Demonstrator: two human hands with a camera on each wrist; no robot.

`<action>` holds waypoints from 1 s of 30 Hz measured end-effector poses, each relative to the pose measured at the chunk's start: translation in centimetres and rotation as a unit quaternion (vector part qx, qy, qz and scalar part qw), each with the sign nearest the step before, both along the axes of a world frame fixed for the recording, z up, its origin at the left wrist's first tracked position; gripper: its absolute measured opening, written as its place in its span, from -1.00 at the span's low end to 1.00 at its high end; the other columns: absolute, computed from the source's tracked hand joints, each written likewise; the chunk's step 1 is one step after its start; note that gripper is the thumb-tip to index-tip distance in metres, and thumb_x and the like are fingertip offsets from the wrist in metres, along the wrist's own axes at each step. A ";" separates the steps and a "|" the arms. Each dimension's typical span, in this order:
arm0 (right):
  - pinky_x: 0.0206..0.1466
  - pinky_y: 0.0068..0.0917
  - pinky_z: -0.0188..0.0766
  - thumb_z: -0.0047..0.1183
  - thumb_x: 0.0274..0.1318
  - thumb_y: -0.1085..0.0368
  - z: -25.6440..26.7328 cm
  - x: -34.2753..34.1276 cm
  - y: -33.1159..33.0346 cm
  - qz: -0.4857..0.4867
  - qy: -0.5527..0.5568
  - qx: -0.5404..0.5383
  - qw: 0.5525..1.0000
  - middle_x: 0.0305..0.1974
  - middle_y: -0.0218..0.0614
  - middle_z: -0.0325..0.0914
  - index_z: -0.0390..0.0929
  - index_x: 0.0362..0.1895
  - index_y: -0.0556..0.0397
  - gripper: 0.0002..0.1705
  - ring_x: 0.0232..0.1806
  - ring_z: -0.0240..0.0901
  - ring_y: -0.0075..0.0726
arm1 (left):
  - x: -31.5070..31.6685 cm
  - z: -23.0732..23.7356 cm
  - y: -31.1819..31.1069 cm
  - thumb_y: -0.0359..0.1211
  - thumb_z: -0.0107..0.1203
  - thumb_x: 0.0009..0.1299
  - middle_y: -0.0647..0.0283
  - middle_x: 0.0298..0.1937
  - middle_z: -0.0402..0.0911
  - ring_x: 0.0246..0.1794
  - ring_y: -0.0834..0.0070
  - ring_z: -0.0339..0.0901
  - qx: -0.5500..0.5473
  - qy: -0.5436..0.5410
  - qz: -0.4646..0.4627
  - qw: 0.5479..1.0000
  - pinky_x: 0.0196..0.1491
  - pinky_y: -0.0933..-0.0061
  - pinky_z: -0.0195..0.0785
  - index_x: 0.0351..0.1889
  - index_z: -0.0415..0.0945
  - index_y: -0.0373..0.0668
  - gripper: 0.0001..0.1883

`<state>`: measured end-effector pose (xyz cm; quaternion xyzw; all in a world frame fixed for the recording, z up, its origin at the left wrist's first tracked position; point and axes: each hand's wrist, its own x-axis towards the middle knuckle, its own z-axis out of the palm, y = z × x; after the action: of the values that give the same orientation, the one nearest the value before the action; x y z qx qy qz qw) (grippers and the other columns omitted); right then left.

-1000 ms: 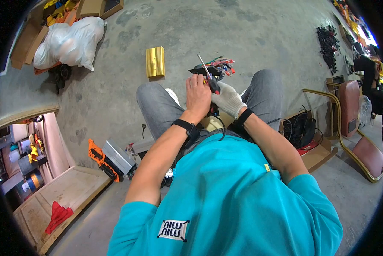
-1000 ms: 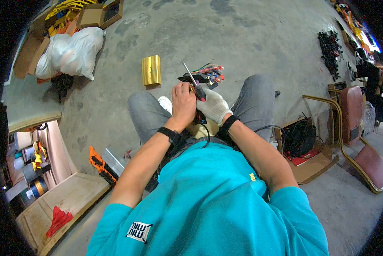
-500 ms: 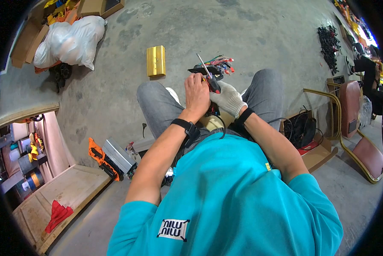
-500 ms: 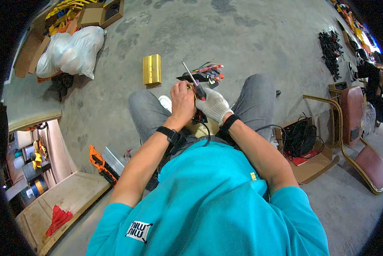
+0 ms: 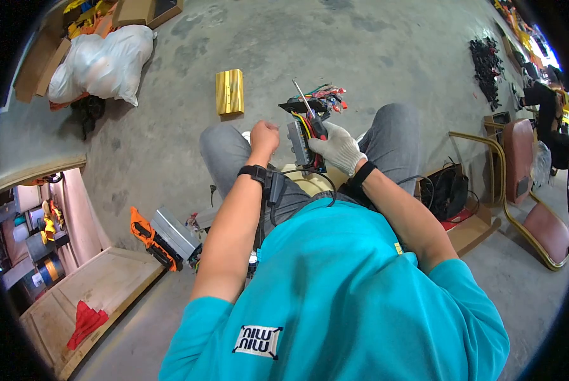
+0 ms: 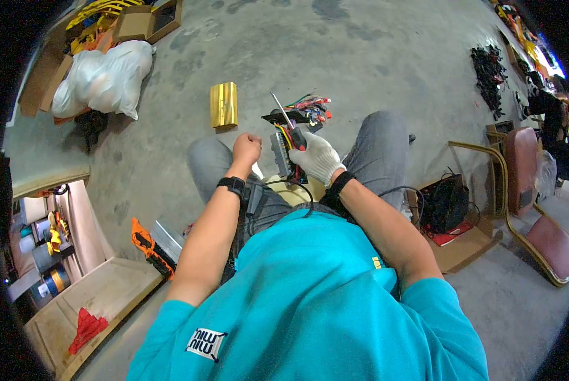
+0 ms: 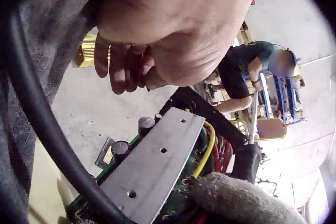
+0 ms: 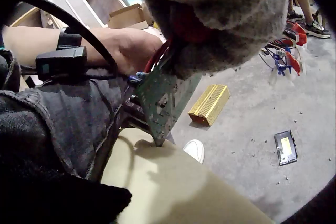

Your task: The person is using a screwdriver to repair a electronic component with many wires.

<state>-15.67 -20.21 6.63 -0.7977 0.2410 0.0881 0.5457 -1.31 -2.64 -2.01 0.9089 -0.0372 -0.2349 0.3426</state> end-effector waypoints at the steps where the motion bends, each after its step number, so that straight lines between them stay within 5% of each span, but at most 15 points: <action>1: -0.16 -0.32 0.47 0.23 0.10 0.08 0.0 0.0 0.0 -0.002 0.004 0.004 1.000 -0.39 -0.20 0.61 0.59 -0.06 0.25 -0.52 -0.33 0.53 -0.37 | 0.2 -0.8 0.1 -0.21 0.24 0.39 -0.11 -0.23 0.75 -0.14 -0.05 0.70 -0.024 0.024 0.019 0.999 -0.03 0.08 0.52 -0.23 0.68 -0.29 -0.72; 14: -0.12 -0.35 0.51 0.25 0.13 0.07 -0.5 0.1 -0.3 -0.019 0.045 0.013 0.999 -0.32 -0.23 0.66 0.60 0.02 0.25 -0.48 -0.28 0.58 -0.38 | 0.5 -3.0 0.1 -0.16 0.16 0.48 -0.02 -0.28 0.77 -0.23 0.09 0.72 -0.110 0.094 0.074 0.987 -0.08 0.12 0.50 -0.16 0.72 -0.33 -0.63; 16: -0.11 -0.36 0.51 0.25 0.13 0.09 -1.2 0.0 -0.4 -0.012 0.041 -0.001 0.999 -0.30 -0.23 0.66 0.60 0.04 0.25 -0.48 -0.27 0.58 -0.39 | 0.2 -1.1 -0.4 0.05 0.10 0.58 0.18 -0.20 0.73 -0.20 0.35 0.66 -0.157 0.301 0.050 0.939 -0.09 0.22 0.49 -0.09 0.69 -0.23 -0.52; 17: -0.11 -0.37 0.51 0.26 0.14 0.10 -1.5 0.0 -0.4 -0.006 0.036 -0.017 0.999 -0.28 -0.23 0.67 0.60 0.05 0.25 -0.48 -0.25 0.58 -0.40 | -0.4 0.0 -0.7 0.05 0.10 0.58 0.18 -0.20 0.73 -0.20 0.35 0.66 -0.157 0.301 0.051 0.939 -0.09 0.22 0.49 -0.09 0.69 -0.23 -0.52; 19: -0.10 -0.37 0.52 0.26 0.14 0.11 -1.2 0.0 -0.1 -0.007 0.010 -0.001 1.000 -0.27 -0.23 0.68 0.60 0.06 0.25 -0.48 -0.24 0.58 -0.41 | -2.3 2.5 -1.5 0.34 -0.07 0.55 0.17 0.03 0.71 0.05 0.34 0.61 -0.290 0.393 0.102 0.867 0.15 0.15 0.42 0.12 0.64 -0.16 -0.27; 21: -0.09 -0.37 0.52 0.27 0.15 0.13 -0.5 0.0 0.4 -0.010 -0.016 0.013 1.000 -0.25 -0.23 0.69 0.60 0.07 0.25 -0.49 -0.23 0.59 -0.42 | -2.9 4.1 -1.9 0.40 -0.11 0.51 0.18 0.11 0.68 0.12 0.33 0.57 -0.291 0.394 0.105 0.865 0.23 0.13 0.36 0.19 0.61 -0.14 -0.20; 22: -0.09 -0.28 0.52 0.25 0.12 0.08 -0.1 -0.1 0.6 -0.016 -0.023 0.033 0.999 -0.28 -0.12 0.67 0.61 0.02 0.18 -0.51 -0.22 0.62 -0.23 | -3.0 4.4 -2.0 0.46 -0.15 0.48 0.20 0.20 0.65 0.19 0.31 0.53 -0.293 0.394 0.109 0.864 0.32 0.11 0.30 0.25 0.58 -0.13 -0.13; 23: -0.08 -0.18 0.51 0.23 0.09 0.04 0.3 -0.1 0.8 -0.022 -0.030 0.052 0.998 -0.30 -0.01 0.65 0.63 -0.03 0.12 -0.52 -0.21 0.64 -0.04 | -2.8 3.7 -1.9 0.48 -0.17 0.47 0.24 0.20 0.66 0.17 0.31 0.55 -0.305 0.402 0.107 0.857 0.34 0.13 0.29 0.27 0.59 -0.08 -0.13; 30: -0.05 -0.20 0.51 0.25 0.08 0.03 0.6 0.0 0.9 -0.012 -0.027 0.033 0.999 -0.27 -0.02 0.67 0.63 0.01 0.13 -0.49 -0.20 0.65 -0.06 | -3.2 5.7 -2.1 0.32 -0.04 0.56 0.33 0.13 0.70 0.14 0.46 0.57 -0.402 0.382 0.058 0.830 0.25 0.30 0.36 0.24 0.61 -0.01 -0.33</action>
<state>-15.66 -19.28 7.27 -0.7787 0.2327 0.0678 0.5787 -4.53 -4.74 3.65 0.5291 0.0579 -0.5076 0.6775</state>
